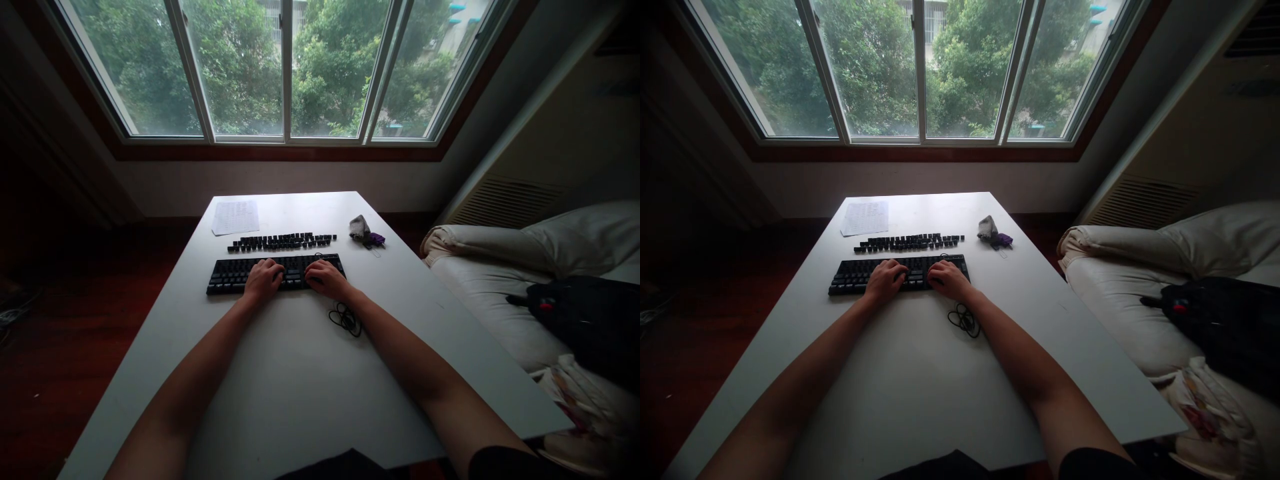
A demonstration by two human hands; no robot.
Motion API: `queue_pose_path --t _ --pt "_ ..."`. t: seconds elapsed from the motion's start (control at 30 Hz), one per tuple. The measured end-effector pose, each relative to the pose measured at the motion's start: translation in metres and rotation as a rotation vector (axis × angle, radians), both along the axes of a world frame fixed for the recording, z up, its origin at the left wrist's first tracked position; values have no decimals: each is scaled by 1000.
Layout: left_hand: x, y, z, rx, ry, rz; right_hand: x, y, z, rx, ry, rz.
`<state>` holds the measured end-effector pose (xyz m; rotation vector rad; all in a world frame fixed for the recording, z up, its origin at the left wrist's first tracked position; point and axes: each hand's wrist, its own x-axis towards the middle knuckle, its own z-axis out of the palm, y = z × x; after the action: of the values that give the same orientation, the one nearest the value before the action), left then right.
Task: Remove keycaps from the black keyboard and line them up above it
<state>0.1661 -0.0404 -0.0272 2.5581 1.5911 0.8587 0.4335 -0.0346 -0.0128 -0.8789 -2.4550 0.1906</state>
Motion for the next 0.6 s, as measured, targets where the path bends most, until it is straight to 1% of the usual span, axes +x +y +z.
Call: queue_pose_path --t 0.4,0.6 --pt "0 0 1 4 18 2 0 0 -2 -12 9 -6" --pt "0 -1 1 10 27 6 1 2 -4 19 48 36"
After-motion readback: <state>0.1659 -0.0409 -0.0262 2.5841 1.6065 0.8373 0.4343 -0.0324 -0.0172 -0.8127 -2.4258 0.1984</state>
